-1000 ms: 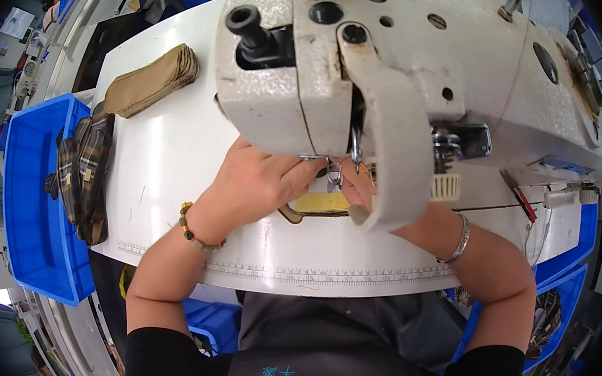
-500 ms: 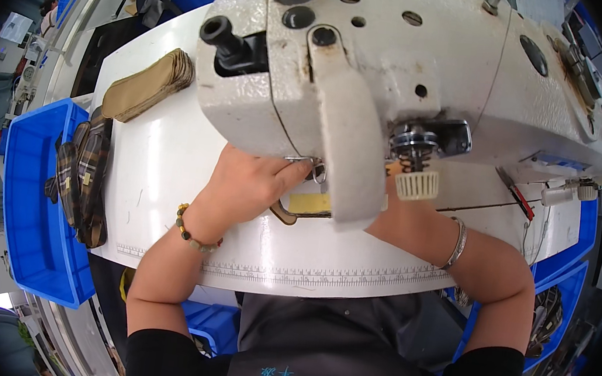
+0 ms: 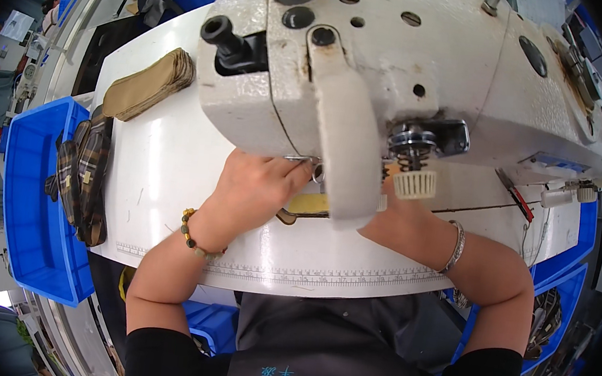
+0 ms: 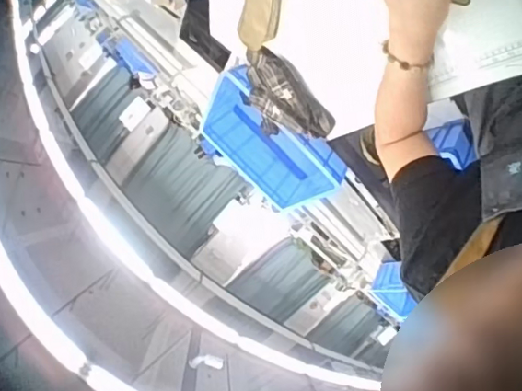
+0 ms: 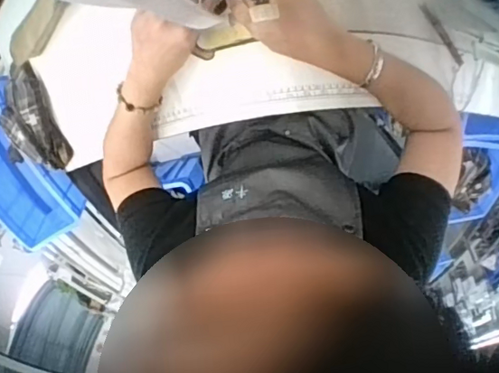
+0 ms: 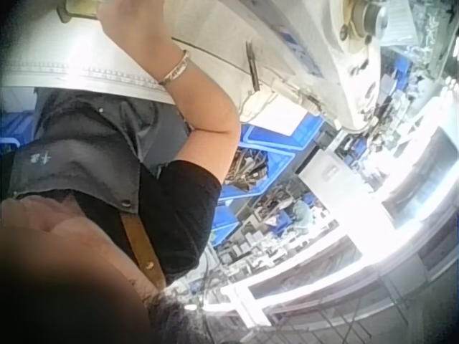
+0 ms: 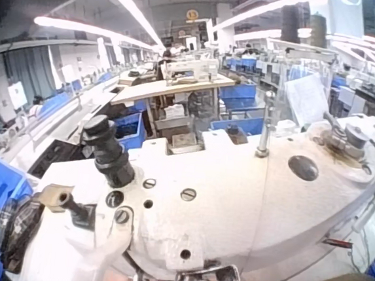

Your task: The recorder is assembling and sewing plaid slippers at a sewing machine station in a factory.

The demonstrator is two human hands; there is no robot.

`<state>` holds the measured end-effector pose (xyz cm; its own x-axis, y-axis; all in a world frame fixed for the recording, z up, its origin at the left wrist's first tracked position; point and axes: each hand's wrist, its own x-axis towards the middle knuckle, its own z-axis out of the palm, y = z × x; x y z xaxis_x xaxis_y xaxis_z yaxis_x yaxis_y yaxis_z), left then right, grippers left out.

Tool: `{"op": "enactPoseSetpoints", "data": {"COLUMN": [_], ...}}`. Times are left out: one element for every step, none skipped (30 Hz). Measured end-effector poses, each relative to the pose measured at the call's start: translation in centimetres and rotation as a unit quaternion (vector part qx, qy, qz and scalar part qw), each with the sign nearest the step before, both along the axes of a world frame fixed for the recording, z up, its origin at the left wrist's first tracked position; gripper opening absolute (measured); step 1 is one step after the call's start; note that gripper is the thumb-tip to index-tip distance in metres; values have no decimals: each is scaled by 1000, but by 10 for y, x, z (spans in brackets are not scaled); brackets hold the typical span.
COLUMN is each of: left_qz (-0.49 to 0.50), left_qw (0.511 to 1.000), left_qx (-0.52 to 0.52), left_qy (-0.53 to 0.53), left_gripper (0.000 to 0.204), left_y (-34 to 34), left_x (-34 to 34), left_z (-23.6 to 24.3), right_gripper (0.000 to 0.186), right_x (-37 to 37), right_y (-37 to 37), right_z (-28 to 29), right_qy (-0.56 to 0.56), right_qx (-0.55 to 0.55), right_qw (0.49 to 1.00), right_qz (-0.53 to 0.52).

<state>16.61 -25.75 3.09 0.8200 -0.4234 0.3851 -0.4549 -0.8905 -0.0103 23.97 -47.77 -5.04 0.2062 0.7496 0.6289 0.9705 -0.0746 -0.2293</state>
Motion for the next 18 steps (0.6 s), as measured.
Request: {"op": "enactPoseSetpoints", "data": {"left_qz": [-4,-8,-8,-8,-7,-7,10,28,28,30,31,31,28,24,24,28,31,30], "left_qw": [1000,1000,1000,1000,999,999,998,995,995,995,995,995,996,997,997,998,998,998], "left_qx": [3,6,6,21,36,36,61,87,87,89,91,91,84,76,76,59,42,42], "left_qy": [-13,-27,-26,-14,-1,-1,13,27,27,24,22,22,13,4,4,25,46,46], "left_gripper": [19,18,18,16,15,15,14,14,14,14,14,14,11,9,9,9,10,10], "left_y": [-2,-4,-4,-3,-3,-3,-4,-4,-5,-5,-6,-7,-9,-9,-8,-6,-4,0], "left_x": [0,1,0,-1,-1,-2,-3,-3,-4,-4,-4,-3,-3,-2,-2,-2,-2,-3], "left_z": [1,2,3,4,4,3,0,-2,-1,-1,0,1,3,4,4,5,5,6], "right_gripper": [37,37,36,36,36,36,36,36,35,34,34,32,29,29,29,28,28,27], "right_x": [0,0,0,-1,-1,-2,-3,-2,-1,0,0,0,1,2,3,3,3,2], "right_y": [-1,-4,-3,-3,-3,-4,-4,-4,-4,-3,-3,-3,-3,-2,-1,0,-1,-2], "right_z": [-4,-7,-1,3,5,7,9,11,15,16,16,15,13,10,6,5,5,9], "right_qy": [55,55,49,43,43,-6,-55,-54,-40,-25,-25,-65,-105,-105,-37,32,32,49], "right_qx": [44,44,17,-11,-10,-56,-101,-101,-75,-48,-48,-36,-24,-24,-13,-2,-2,-36], "right_qw": [997,997,999,999,999,998,992,992,995,998,998,996,992,992,998,999,999,998], "right_qz": [5,4,-2,-8,-8,-28,-48,-47,-43,-39,-39,-52,-64,-65,-42,-19,-20,-20]}}
